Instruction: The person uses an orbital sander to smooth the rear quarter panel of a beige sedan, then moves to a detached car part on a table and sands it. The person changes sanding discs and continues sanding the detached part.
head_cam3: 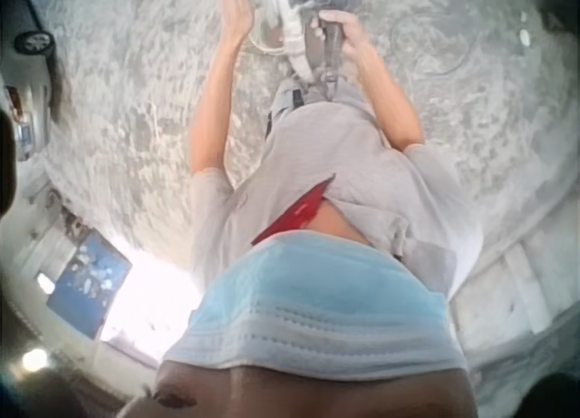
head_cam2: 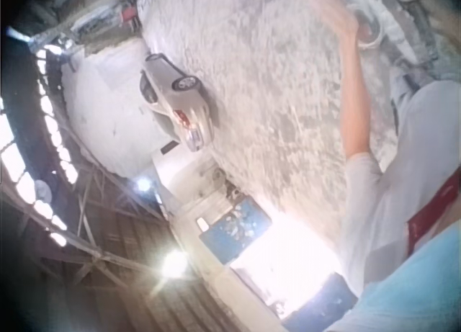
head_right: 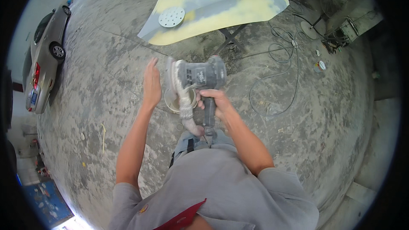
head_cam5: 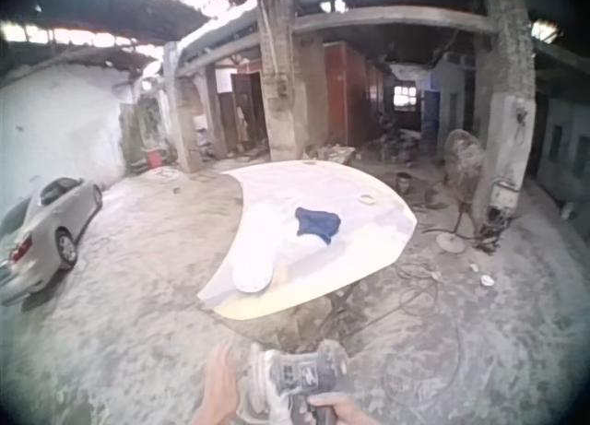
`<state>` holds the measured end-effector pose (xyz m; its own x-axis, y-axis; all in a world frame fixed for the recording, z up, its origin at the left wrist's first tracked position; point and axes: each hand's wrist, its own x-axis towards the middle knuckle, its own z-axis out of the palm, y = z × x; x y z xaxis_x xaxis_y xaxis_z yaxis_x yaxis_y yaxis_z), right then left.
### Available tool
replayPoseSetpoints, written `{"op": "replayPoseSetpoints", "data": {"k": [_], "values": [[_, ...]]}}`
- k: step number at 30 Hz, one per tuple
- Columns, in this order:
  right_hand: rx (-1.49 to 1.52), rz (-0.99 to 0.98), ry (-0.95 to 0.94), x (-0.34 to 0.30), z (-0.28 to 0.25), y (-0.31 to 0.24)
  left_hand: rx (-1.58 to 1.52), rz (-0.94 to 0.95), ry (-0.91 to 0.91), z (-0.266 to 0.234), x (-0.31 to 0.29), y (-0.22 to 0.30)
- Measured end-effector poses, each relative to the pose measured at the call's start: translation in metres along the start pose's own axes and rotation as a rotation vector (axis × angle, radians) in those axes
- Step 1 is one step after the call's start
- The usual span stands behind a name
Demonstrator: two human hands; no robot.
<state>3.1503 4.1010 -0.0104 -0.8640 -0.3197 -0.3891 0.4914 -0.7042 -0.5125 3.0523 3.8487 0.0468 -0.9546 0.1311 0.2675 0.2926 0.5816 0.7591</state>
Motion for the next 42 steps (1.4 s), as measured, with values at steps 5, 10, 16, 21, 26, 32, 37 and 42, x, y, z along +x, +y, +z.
{"op": "replayPoseSetpoints", "data": {"k": [5,10,16,21,26,32,37,42], "values": [[0.022,-0.183,0.36,0.002,-0.005,-0.061,0.175,-0.005,-0.018,0.059,0.106,-0.08],[-0.031,-0.359,0.504,-0.027,-0.008,-0.127,0.41,0.202,0.057,0.117,0.201,-0.122],[-0.637,-0.466,0.716,-0.057,-0.013,-0.214,0.591,0.347,-0.015,0.128,0.271,-0.169],[-0.94,-0.345,0.722,-0.067,-0.059,-0.288,0.731,0.313,0.199,0.123,0.323,-0.207],[-1.17,-0.2,0.739,-0.071,-0.08,-0.328,0.717,-0.08,0.342,0.115,0.353,-0.194],[-1.41,-0.119,0.538,-0.053,-0.06,-0.375,0.436,0.149,0.567,0.159,0.214,-0.13],[-1.68,-0.272,0.188,0.06,-0.03,-0.339,-0.259,-0.119,0.442,0.205,0.128,-0.036],[-1.96,-0.334,0.101,0.168,0.002,-0.292,-1.091,-0.372,0.306,0.209,0.137,0.045]]}}
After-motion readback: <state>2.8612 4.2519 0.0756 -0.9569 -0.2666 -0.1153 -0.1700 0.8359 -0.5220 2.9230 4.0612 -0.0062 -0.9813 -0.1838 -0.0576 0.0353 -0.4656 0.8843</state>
